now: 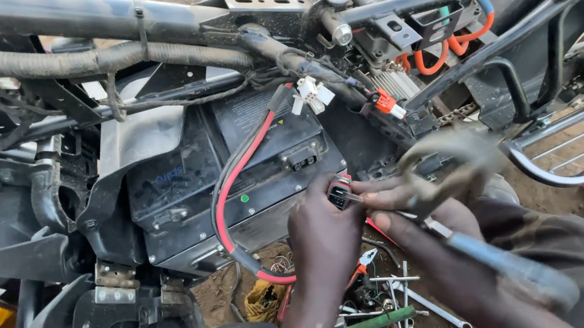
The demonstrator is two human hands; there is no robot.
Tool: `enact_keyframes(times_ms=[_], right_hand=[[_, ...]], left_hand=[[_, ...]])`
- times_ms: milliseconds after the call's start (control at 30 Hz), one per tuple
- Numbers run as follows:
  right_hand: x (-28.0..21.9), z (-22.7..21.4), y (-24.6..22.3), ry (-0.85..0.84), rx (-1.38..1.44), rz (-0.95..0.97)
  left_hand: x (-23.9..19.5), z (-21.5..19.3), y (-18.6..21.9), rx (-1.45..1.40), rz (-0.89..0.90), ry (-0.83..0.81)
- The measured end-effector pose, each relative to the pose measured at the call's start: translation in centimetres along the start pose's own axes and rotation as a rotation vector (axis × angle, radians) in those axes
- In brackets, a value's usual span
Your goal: Repairing the electrical wiring and battery connections of a motorcycle using scissors.
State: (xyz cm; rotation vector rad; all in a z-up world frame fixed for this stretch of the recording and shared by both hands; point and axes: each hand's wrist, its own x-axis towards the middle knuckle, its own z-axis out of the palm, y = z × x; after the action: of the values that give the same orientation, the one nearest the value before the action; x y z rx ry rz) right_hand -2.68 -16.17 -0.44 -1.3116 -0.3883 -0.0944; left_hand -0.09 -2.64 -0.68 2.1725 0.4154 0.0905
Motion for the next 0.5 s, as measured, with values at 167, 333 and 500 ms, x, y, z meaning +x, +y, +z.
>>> enact_keyframes(times_ms=[167, 333, 500], right_hand=[[-0.1, -0.2, 0.0, 0.001, -0.101, -0.081], [-0.2, 0.1, 0.8, 0.114, -0.168, -0.059], [0.7, -1.0, 0.4, 0.059, -0.141, 0.152]], left_hand=[[-0.2, -0.9, 1.4, -0.018, -0.08, -0.039], [-0.5, -1.1, 1.5, 0.135, -0.073, -0.066], [-0.3, -1.4, 1.2, 0.184, -0.123, -0.107]])
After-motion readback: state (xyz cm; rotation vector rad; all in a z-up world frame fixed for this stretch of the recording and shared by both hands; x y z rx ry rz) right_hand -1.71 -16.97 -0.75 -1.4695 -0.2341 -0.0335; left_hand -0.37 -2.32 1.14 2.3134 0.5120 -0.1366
